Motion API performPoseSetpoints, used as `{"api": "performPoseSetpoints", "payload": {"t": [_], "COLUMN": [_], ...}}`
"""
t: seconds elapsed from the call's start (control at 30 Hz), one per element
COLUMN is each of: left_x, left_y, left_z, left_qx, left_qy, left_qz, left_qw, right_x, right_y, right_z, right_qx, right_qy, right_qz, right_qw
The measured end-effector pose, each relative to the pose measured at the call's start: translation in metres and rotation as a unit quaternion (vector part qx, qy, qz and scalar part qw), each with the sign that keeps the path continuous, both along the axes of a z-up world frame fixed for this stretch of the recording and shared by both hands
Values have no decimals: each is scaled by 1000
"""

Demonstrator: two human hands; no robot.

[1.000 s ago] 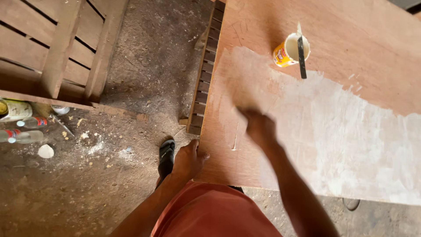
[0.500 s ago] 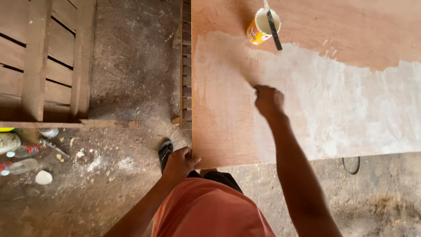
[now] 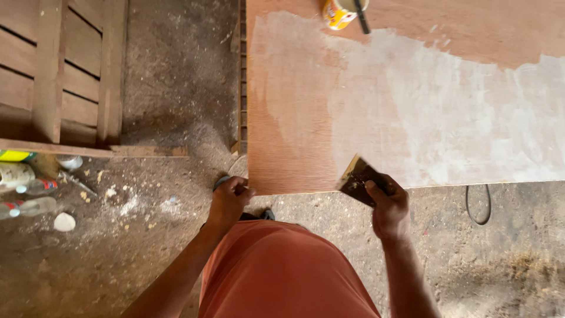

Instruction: The person uses a putty knife and a spatula to apply putty from a cup onto a plywood board. They spread the substance across the surface and use a sanding block on the treated area.

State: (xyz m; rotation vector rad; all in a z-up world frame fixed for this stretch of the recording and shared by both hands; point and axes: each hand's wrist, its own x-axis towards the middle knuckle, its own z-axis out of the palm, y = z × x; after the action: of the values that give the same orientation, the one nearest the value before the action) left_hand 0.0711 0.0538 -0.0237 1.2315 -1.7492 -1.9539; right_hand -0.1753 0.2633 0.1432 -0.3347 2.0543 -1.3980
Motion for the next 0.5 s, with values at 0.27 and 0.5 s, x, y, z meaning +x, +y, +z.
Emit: {"api": "performPoseSetpoints", "payload": {"t": [0.27,0.5], "left_x": [9,34], "left_y": [54,115], "left_z": [23,80], "left_qx": [-64,-98], "left_qy": [-17,-111], "left_qz": [59,92], "left_qw": [996,985], "right_x": [3,0], "right_y": [66,115], "right_z": [-18,-32], "right_qx": [-300,-309], "right_qy": [-252,-259], "right_qz": [-137,-156], "right_qw": [910,902]}}
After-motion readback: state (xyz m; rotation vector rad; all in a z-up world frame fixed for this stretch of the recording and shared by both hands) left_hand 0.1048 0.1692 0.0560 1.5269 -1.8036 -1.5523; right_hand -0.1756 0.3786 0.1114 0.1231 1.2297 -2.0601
